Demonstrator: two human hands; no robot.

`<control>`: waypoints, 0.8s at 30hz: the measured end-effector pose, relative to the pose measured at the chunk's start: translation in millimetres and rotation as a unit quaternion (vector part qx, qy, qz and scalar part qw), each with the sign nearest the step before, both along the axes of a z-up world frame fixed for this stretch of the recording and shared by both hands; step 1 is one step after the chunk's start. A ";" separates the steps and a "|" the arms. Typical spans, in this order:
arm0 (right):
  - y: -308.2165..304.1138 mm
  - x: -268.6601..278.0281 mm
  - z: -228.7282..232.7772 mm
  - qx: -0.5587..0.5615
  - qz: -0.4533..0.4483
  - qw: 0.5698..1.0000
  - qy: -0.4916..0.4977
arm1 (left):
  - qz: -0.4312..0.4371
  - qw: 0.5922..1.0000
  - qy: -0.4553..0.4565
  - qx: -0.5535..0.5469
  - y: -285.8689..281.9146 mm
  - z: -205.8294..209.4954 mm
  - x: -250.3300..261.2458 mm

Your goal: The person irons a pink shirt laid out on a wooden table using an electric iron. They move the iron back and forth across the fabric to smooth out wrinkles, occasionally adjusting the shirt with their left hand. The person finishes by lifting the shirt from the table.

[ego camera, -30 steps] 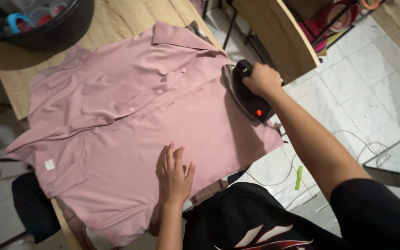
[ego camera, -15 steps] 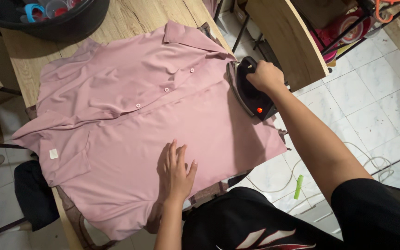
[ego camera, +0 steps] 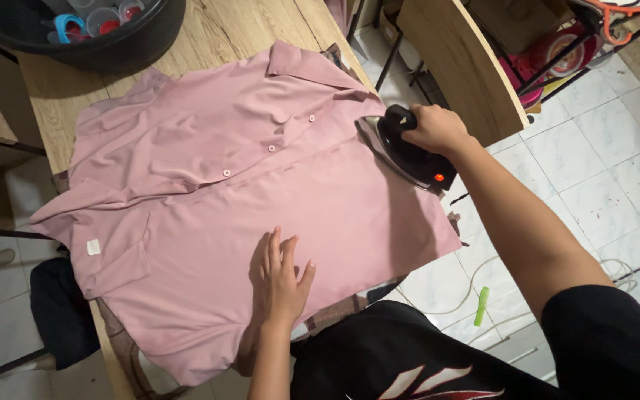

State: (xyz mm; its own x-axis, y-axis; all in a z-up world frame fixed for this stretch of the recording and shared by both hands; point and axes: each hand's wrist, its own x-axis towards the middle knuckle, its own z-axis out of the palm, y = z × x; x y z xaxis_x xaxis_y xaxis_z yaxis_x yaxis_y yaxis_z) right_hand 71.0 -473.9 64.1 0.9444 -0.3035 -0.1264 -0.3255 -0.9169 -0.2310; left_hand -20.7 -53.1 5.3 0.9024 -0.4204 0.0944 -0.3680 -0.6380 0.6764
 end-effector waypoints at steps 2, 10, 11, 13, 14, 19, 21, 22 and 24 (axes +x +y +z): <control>-0.2 -1.0 1.5 0.001 0.014 1.000 0.007 | -0.002 1.000 -0.001 0.004 0.2 1.2 2.1; 34.3 19.3 -14.2 0.002 -0.160 0.987 -0.005 | -0.008 1.000 -0.006 0.003 0.2 2.0 6.9; 36.7 19.7 -13.7 0.006 -0.165 0.986 -0.007 | -0.009 1.000 -0.011 0.004 0.2 1.3 6.8; 35.6 15.7 -7.7 0.011 -0.128 0.992 -0.004 | -0.010 1.000 -0.014 0.007 0.4 -0.3 7.2; 34.1 12.8 -3.4 0.013 -0.110 0.994 -0.003 | -0.012 1.000 -0.011 0.007 0.7 -0.9 7.1; 34.1 11.2 15.7 -0.005 0.015 1.000 0.017 | -0.010 1.000 -0.008 0.012 0.8 -0.1 10.2; 37.0 14.2 18.0 -0.011 0.018 0.999 0.028 | -0.007 0.999 -0.012 0.031 1.2 1.7 12.6; 39.4 16.4 17.6 -0.014 0.013 0.999 0.026 | -0.007 0.999 -0.010 0.030 1.3 2.7 13.7; 45.9 20.5 13.1 -0.015 -0.017 1.000 0.019 | -0.008 1.000 -0.006 0.030 1.4 3.8 15.3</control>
